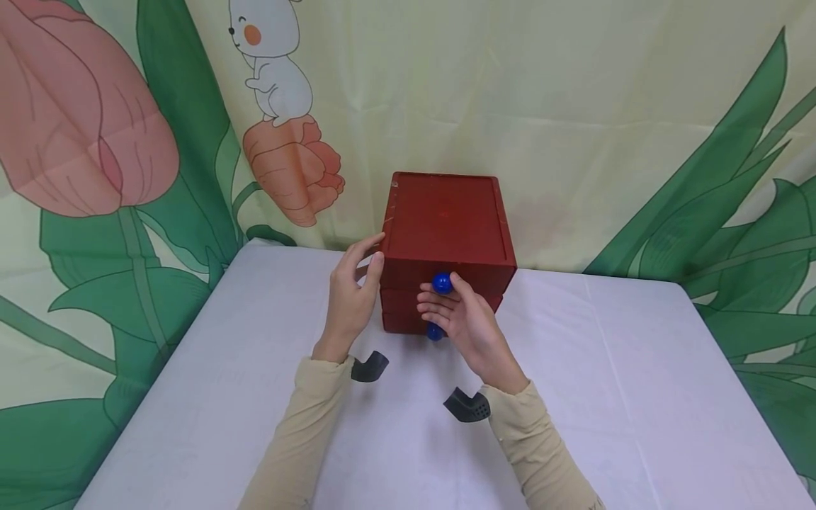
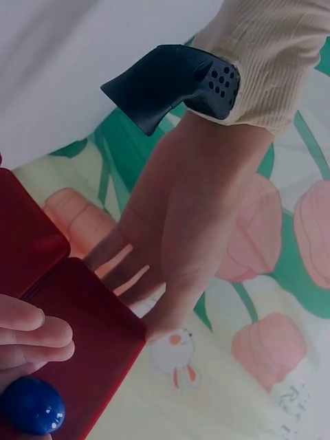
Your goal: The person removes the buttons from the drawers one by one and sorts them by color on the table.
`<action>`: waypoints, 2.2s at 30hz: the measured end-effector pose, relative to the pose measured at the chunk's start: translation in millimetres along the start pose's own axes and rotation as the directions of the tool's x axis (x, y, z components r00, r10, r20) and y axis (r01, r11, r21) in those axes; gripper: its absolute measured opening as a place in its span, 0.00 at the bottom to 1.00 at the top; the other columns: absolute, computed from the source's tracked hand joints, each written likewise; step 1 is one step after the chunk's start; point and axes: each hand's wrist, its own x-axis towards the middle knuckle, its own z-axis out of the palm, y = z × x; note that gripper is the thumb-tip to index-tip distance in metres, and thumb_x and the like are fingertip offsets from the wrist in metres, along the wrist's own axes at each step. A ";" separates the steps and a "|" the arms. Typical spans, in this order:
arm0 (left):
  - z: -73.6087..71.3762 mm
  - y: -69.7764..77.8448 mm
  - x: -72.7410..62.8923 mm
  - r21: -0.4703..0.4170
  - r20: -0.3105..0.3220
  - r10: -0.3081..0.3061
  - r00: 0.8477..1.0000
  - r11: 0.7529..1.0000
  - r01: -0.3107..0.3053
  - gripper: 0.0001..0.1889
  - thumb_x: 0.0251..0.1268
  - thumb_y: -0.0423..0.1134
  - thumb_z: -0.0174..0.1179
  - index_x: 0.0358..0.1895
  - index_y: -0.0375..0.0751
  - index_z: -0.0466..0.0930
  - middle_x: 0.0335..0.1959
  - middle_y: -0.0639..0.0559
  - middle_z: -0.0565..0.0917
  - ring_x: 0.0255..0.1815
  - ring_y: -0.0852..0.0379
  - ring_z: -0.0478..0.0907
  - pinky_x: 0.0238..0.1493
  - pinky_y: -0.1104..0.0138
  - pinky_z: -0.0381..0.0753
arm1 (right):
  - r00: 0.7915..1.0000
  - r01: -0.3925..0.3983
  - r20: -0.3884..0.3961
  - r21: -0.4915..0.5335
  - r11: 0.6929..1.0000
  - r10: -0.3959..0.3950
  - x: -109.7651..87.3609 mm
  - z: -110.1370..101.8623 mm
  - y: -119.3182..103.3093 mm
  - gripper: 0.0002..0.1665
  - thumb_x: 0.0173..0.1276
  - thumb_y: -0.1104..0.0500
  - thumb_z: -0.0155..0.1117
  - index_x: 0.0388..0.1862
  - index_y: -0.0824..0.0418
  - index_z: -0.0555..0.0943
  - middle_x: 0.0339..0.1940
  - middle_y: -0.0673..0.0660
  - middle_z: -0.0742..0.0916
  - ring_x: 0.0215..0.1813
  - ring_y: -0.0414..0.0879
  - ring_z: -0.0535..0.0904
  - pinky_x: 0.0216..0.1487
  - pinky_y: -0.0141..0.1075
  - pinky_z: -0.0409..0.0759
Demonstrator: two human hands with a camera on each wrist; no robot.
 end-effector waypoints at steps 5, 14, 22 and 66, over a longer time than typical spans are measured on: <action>1.5 -25.4 2.0 -0.007 0.004 0.009 1.000 1.000 -0.009 0.20 0.76 0.42 0.52 0.66 0.43 0.75 0.61 0.47 0.79 0.62 0.54 0.76 0.57 0.51 0.82 | 1.000 0.004 -0.009 0.018 1.000 -0.004 -0.5 1.3 -0.3 0.31 0.80 0.45 0.47 0.61 0.71 0.72 0.46 0.57 0.86 0.55 0.52 0.83 0.62 0.38 0.80; -0.2 -28.4 2.6 0.001 0.020 -0.022 1.000 1.000 0.022 0.20 0.76 0.42 0.54 0.67 0.44 0.74 0.63 0.48 0.78 0.63 0.52 0.76 0.57 0.53 0.82 | 0.999 0.008 -0.036 0.029 1.000 -0.007 -1.7 2.4 1.5 0.28 0.78 0.44 0.51 0.56 0.69 0.75 0.45 0.57 0.86 0.54 0.52 0.83 0.63 0.38 0.79; -0.4 -28.0 3.7 -0.014 0.028 -0.034 0.999 0.999 0.034 0.20 0.76 0.42 0.53 0.67 0.45 0.74 0.63 0.49 0.78 0.64 0.53 0.75 0.59 0.53 0.81 | 0.998 0.005 -0.055 0.039 0.999 -0.003 -6.9 3.8 2.7 0.29 0.78 0.44 0.52 0.56 0.70 0.74 0.44 0.58 0.86 0.54 0.52 0.83 0.63 0.40 0.79; -9.6 -21.3 6.0 -0.144 0.081 -0.067 0.994 0.987 0.078 0.20 0.74 0.37 0.56 0.65 0.39 0.76 0.63 0.46 0.79 0.64 0.54 0.76 0.58 0.65 0.81 | 1.000 -0.008 -0.029 -0.020 1.000 0.008 -23.0 -3.2 11.1 0.31 0.75 0.42 0.55 0.56 0.68 0.75 0.52 0.64 0.83 0.55 0.56 0.80 0.59 0.37 0.81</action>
